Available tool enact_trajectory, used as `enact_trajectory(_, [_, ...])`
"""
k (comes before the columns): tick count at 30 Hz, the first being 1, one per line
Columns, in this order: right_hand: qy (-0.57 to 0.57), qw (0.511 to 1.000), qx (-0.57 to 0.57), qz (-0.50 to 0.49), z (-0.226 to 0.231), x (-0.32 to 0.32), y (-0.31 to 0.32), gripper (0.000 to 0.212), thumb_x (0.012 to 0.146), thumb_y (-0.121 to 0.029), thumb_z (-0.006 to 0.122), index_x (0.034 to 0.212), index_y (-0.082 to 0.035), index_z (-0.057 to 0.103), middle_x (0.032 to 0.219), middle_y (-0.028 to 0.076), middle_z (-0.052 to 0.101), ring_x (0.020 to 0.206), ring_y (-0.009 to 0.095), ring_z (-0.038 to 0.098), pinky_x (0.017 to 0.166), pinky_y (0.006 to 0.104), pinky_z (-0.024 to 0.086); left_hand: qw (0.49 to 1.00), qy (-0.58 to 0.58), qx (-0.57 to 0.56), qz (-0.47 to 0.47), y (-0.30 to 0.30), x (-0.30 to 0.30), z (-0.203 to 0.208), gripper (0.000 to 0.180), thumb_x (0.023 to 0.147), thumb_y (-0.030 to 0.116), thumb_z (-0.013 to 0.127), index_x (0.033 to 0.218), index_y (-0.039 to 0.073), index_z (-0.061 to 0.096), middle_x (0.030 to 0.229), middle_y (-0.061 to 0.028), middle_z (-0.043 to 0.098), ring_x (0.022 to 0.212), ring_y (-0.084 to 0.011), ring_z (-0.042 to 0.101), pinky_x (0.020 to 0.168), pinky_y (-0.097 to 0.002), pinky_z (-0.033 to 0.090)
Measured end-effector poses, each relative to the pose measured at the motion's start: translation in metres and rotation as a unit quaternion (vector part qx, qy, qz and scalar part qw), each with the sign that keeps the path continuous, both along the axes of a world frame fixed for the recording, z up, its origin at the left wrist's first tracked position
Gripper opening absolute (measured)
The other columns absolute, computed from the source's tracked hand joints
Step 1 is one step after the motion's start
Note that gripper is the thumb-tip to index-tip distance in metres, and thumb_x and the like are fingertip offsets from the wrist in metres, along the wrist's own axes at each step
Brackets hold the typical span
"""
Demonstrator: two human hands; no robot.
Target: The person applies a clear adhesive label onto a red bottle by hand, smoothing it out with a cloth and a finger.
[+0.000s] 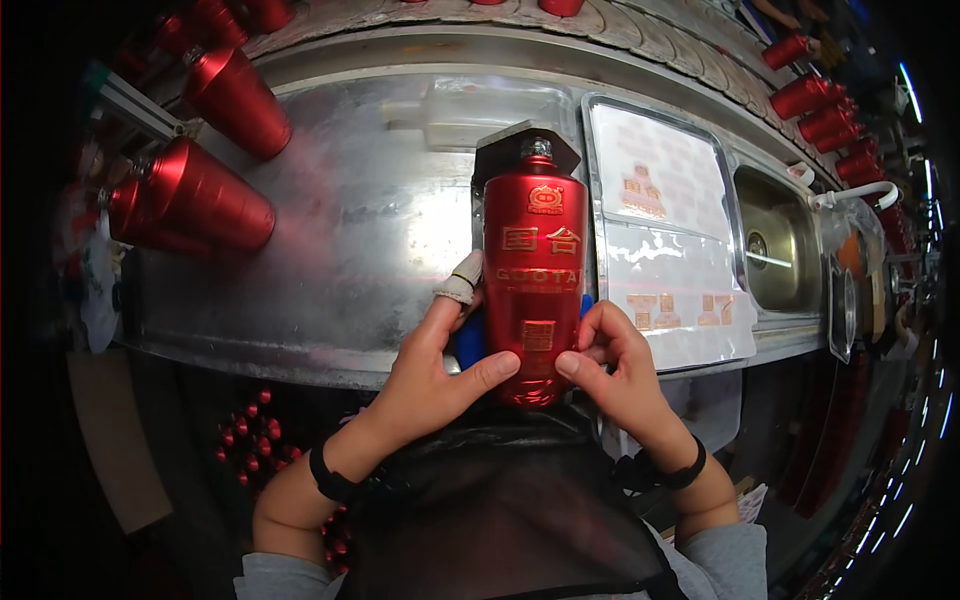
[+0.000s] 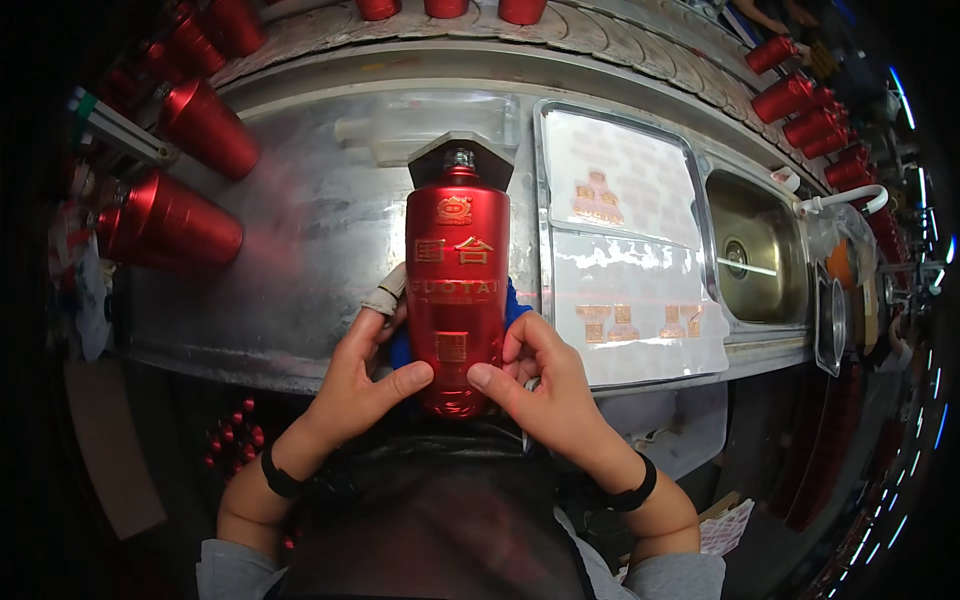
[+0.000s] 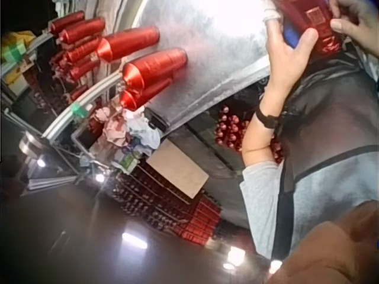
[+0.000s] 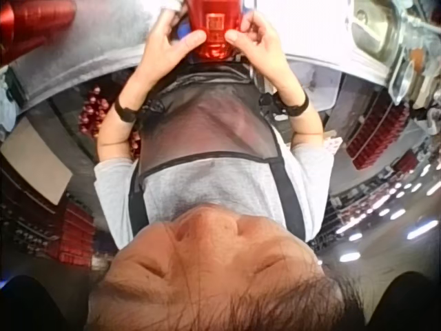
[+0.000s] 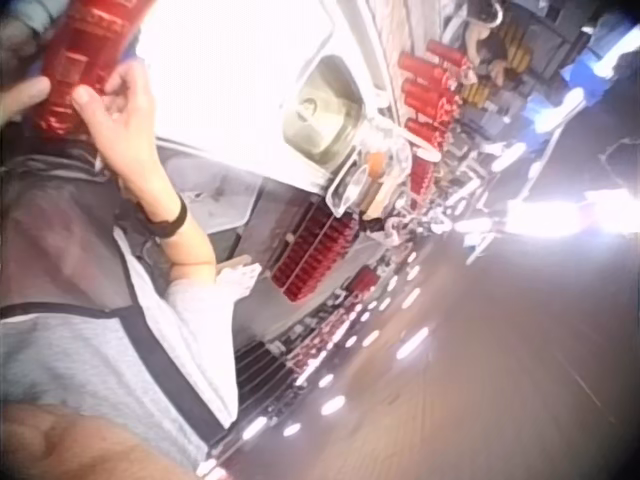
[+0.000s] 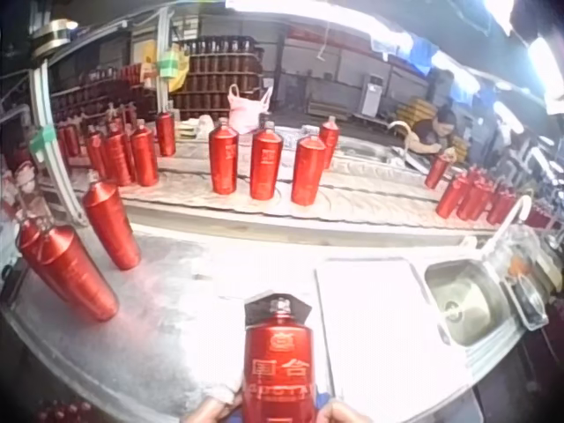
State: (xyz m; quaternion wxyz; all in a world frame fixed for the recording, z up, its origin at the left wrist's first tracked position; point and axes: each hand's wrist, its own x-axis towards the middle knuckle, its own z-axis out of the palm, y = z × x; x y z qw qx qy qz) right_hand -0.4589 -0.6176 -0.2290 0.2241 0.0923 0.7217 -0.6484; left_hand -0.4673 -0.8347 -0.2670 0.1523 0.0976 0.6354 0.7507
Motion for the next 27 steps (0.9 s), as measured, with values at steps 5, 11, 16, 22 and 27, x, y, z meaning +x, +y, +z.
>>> enact_trajectory(5, [0.050, 0.998, 0.047, -0.015, -0.002, 0.001, -0.008, 0.038, 0.079, -0.020, 0.080, 0.081, -0.009, 0.044, 0.072, -0.003, 0.052, 0.062, 0.001, 0.046, 0.055, 0.0182, 0.039, 1.000, -0.002, 0.000, 0.026, 0.008, -0.003, 0.002, 0.089, 0.086, 0.018, 0.073, 0.150, -0.009, 0.015, 0.150, -0.0218, 0.032, 0.141, -0.0284, 0.032, 0.115, -0.0374, 0.027])
enact_trajectory(11, [0.087, 0.991, 0.101, -0.004, -0.001, -0.001, -0.012, 0.042, 0.078, -0.023, 0.082, 0.080, -0.009, 0.042, 0.071, -0.003, 0.049, 0.061, 0.002, 0.043, 0.054, 0.0191, 0.039, 0.999, 0.026, -0.015, 0.030, 0.008, -0.003, 0.000, 0.091, 0.085, 0.017, 0.074, 0.150, -0.008, 0.016, 0.148, -0.0225, 0.035, 0.140, -0.0277, 0.034, 0.114, -0.0376, 0.028])
enact_trajectory(16, [0.055, 0.996, 0.073, -0.014, 0.001, -0.002, -0.010, 0.041, 0.079, -0.021, 0.081, 0.079, -0.009, 0.042, 0.072, -0.003, 0.049, 0.062, 0.002, 0.042, 0.054, 0.0185, 0.038, 0.999, 0.026, -0.011, 0.017, 0.007, -0.007, 0.003, 0.089, 0.085, 0.016, 0.073, 0.149, -0.008, 0.017, 0.147, -0.0218, 0.036, 0.139, -0.0267, 0.035, 0.114, -0.0373, 0.028])
enact_trajectory(22, [0.079, 0.994, 0.078, -0.004, 0.002, -0.003, -0.012, 0.038, 0.082, -0.018, 0.078, 0.079, -0.009, 0.042, 0.070, -0.004, 0.049, 0.061, 0.001, 0.043, 0.053, 0.0180, 0.038, 0.998, 0.001, 0.033, 0.050, 0.016, -0.012, 0.009, 0.075, 0.087, 0.016, 0.071, 0.144, -0.008, 0.028, 0.141, -0.0187, 0.043, 0.133, -0.0238, 0.041, 0.112, -0.0367, 0.030])
enact_trajectory(27, [0.072, 0.995, 0.072, -0.014, 0.001, -0.005, -0.011, 0.037, 0.083, -0.018, 0.077, 0.078, -0.008, 0.042, 0.069, -0.004, 0.048, 0.061, 0.001, 0.043, 0.052, 0.0179, 0.037, 0.998, 0.018, 0.020, 0.053, 0.016, -0.013, 0.009, 0.075, 0.087, 0.017, 0.072, 0.143, -0.006, 0.029, 0.137, -0.0187, 0.047, 0.130, -0.0234, 0.044, 0.110, -0.0364, 0.033])
